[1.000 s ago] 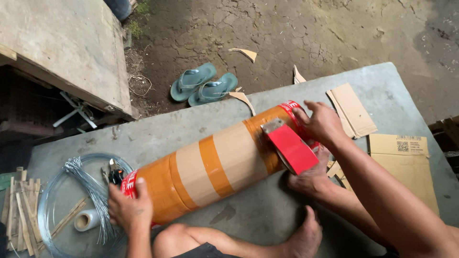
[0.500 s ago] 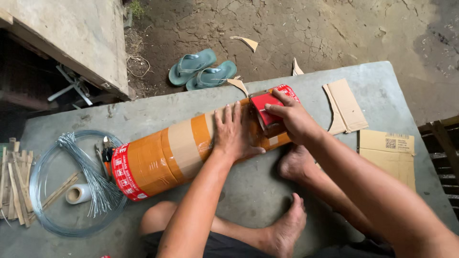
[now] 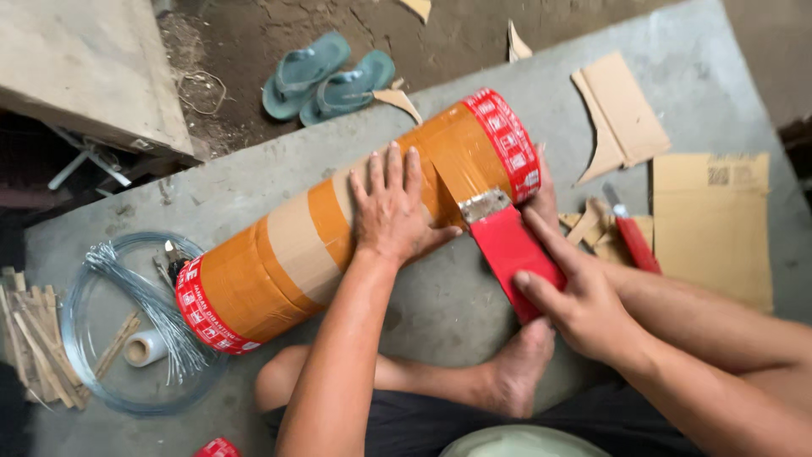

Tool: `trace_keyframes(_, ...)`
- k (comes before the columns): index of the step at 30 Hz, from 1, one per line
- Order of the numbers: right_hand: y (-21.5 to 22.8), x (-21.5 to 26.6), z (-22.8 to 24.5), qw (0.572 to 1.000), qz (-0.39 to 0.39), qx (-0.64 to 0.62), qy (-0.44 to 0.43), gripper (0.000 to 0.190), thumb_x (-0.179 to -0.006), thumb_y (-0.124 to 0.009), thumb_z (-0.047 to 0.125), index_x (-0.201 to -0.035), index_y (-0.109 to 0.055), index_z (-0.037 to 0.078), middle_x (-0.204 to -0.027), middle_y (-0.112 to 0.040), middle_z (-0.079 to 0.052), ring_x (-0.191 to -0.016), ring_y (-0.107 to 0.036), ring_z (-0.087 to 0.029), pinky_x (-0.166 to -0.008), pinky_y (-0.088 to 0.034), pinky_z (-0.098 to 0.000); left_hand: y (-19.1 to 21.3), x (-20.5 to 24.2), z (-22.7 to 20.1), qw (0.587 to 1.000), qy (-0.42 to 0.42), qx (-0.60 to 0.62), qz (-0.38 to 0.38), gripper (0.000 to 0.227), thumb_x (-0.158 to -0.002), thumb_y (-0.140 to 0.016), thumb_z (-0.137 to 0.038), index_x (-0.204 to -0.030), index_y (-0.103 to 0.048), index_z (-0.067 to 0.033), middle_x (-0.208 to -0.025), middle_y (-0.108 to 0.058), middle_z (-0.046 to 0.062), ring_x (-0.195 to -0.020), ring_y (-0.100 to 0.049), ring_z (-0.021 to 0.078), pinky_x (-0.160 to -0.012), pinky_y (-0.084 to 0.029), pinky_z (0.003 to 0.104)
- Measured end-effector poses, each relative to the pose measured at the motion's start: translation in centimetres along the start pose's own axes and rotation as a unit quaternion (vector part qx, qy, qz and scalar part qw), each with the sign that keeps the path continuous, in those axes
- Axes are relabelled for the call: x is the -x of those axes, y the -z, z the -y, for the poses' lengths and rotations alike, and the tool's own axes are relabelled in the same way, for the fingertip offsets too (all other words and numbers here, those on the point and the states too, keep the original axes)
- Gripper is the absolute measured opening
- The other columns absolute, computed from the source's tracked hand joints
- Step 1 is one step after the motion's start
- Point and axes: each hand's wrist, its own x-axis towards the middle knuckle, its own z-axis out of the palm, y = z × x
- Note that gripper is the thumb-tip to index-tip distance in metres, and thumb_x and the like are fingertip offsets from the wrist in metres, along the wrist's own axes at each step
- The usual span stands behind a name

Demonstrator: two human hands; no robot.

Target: The person uses a handheld tape dispenser to apply red 'FRAGILE' tape around a large cylindrical cardboard package. They rotate the package with their hands and feet to wrap multiple bands of tape along its length.

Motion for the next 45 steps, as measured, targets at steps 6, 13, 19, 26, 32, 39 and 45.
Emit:
trace_keyframes(6, 0.4, 5.6, -5.8, 0.998, 0.021, 0.049, -0.017, 0.084, -0.09, -0.067, 0.016, -0.161, -0.025, -0.001, -0.145, -0.06, -0.018, -0.127, -0.061, -0.02, -0.105, -0.043, -0.0303, -1.2, 0.4, 0.2, 0.999, -0.025, -0.004, -0.036, 0.14, -0.055, -0.079, -0.083, -0.157, -0.027, -0.0012, -0.161, -0.03, 0.025, -0.146, -0.028, 0.0474, -0.116, -0.019, 0.07)
trace_keyframes(13, 0.4, 5.3, -10.9, 0.997, 0.021, 0.065, -0.021, 0.081, -0.092, -0.065, 0.018, -0.161, -0.025, 0.001, -0.127, -0.071, -0.02, -0.107, -0.072, -0.019, -0.095, -0.051, -0.0307, -1.5, 0.3, 0.6, 0.997, -0.05, -0.01, -0.05, 0.139, -0.058, -0.079, -0.084, -0.158, -0.028, -0.001, -0.162, -0.03, 0.025, -0.146, -0.029, 0.0482, -0.115, -0.019, 0.071)
trace_keyframes(19, -0.5, 3.5, -13.3, 0.997, 0.016, 0.066, 0.025, 0.078, -0.095, -0.064, 0.017, -0.161, -0.025, 0.0, -0.135, -0.067, -0.024, -0.119, -0.07, -0.023, -0.1, -0.049, -0.0325, -1.6, 0.1, 1.3, 0.997, -0.053, -0.02, -0.051, 0.141, -0.059, -0.078, -0.088, -0.157, -0.029, 0.0007, -0.162, -0.03, 0.025, -0.146, -0.031, 0.0467, -0.115, -0.021, 0.07)
trace_keyframes(26, -1.3, 0.0, -13.3, 0.995, 0.008, 0.067, 0.079, 0.075, -0.098, -0.063, 0.014, -0.161, -0.025, -0.004, -0.154, -0.051, -0.026, -0.14, -0.053, -0.028, -0.114, -0.039, -0.0357, -0.2, -2.2, 2.3, 0.999, -0.039, 0.012, -0.003, 0.145, -0.052, -0.082, -0.086, -0.157, -0.028, -0.0011, -0.163, -0.029, 0.023, -0.145, -0.032, 0.0446, -0.117, -0.02, 0.064)
trace_keyframes(32, -1.9, -2.3, -12.6, 0.994, 0.004, 0.063, 0.087, 0.076, -0.098, -0.063, 0.017, -0.161, -0.026, -0.003, -0.159, -0.045, -0.023, -0.146, -0.046, -0.027, -0.118, -0.034, -0.0338, 0.6, -5.1, 5.0, 0.996, -0.023, 0.057, 0.059, 0.149, -0.047, -0.081, -0.088, -0.158, -0.027, -0.0047, -0.165, -0.027, 0.019, -0.149, -0.028, 0.0373, -0.12, -0.011, 0.061)
trace_keyframes(39, -1.9, -7.6, -8.1, 0.996, 0.007, 0.042, 0.082, 0.077, -0.096, -0.064, 0.02, -0.16, -0.029, -0.002, -0.153, -0.052, -0.02, -0.136, -0.053, -0.022, -0.112, -0.041, -0.0318, 1.0, -9.7, 9.4, 0.997, 0.002, 0.08, 0.02, 0.137, -0.057, -0.074, -0.093, -0.161, -0.03, -0.0155, -0.166, -0.029, 0.016, -0.152, -0.027, 0.0358, -0.126, -0.01, 0.06)
trace_keyframes(45, -2.3, -17.3, -2.1, 0.995, 0.005, 0.032, 0.09, 0.075, -0.096, -0.066, 0.02, -0.159, -0.033, -0.003, -0.147, -0.057, -0.018, -0.127, -0.058, -0.02, -0.105, -0.047, -0.0318, 0.0, -8.9, 9.3, 0.993, -0.104, -0.046, -0.035, 0.127, -0.067, -0.075, -0.083, -0.162, -0.026, -0.0164, -0.164, -0.025, 0.024, -0.15, -0.023, 0.0447, -0.121, -0.016, 0.061)
